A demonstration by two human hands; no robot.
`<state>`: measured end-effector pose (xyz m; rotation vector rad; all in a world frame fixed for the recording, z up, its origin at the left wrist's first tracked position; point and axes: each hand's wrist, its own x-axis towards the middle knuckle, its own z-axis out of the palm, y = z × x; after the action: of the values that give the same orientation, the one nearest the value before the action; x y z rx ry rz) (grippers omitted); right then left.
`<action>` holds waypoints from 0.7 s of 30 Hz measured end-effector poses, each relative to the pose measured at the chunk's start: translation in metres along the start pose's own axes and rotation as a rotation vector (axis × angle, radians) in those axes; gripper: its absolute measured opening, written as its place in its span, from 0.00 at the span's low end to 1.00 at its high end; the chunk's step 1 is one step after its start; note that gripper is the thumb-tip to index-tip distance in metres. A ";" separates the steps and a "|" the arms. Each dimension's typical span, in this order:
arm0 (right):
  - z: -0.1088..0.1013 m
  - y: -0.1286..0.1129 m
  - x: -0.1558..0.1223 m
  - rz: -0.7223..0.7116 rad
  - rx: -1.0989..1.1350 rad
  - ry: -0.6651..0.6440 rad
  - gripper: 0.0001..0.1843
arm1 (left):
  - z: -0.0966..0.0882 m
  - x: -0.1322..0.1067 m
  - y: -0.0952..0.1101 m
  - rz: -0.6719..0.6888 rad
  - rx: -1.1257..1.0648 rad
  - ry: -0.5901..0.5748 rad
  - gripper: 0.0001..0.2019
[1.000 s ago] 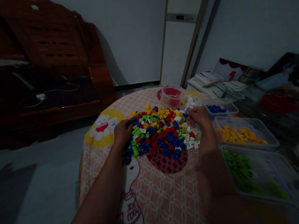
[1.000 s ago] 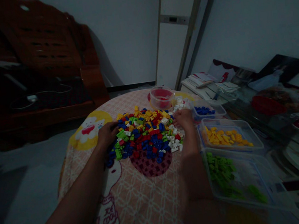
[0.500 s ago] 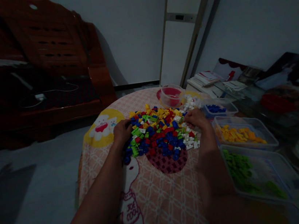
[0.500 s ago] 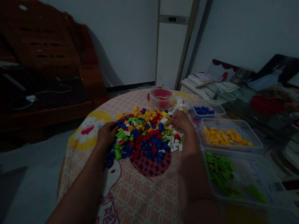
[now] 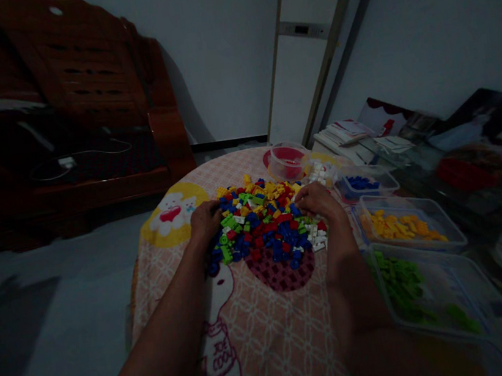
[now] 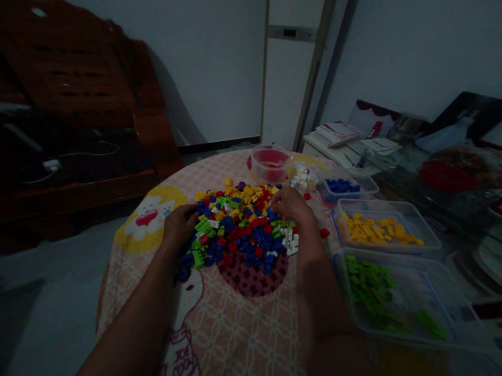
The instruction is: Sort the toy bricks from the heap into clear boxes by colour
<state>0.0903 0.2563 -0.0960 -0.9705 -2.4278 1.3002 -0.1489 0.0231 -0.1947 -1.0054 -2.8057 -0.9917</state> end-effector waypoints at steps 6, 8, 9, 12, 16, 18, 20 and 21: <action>0.004 -0.008 -0.005 0.000 -0.027 -0.253 0.07 | 0.001 0.000 -0.001 -0.020 -0.007 -0.013 0.23; 0.009 -0.009 -0.005 0.023 -0.051 -0.300 0.07 | 0.003 0.000 -0.003 -0.011 -0.016 -0.010 0.23; 0.012 -0.009 -0.005 0.022 -0.055 -0.320 0.07 | 0.004 0.001 -0.003 -0.009 -0.019 -0.008 0.23; 0.014 -0.008 -0.003 -0.003 -0.023 -0.369 0.09 | 0.005 0.001 -0.005 -0.001 -0.023 0.005 0.23; 0.011 -0.009 -0.004 0.012 0.056 -0.333 0.13 | 0.005 0.002 -0.006 0.002 -0.023 0.019 0.23; 0.009 -0.010 -0.005 0.018 0.108 -0.286 0.14 | 0.005 0.002 -0.006 0.004 -0.018 0.014 0.23; 0.007 -0.011 -0.005 0.011 0.154 -0.231 0.14 | 0.005 0.002 -0.007 0.011 -0.021 0.017 0.22; 0.007 -0.011 -0.005 0.007 0.171 -0.197 0.14 | 0.006 0.002 -0.007 0.012 -0.026 0.023 0.22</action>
<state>0.0855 0.2438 -0.0907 -0.8431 -2.4024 1.6450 -0.1533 0.0227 -0.2030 -1.0053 -2.7721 -1.0349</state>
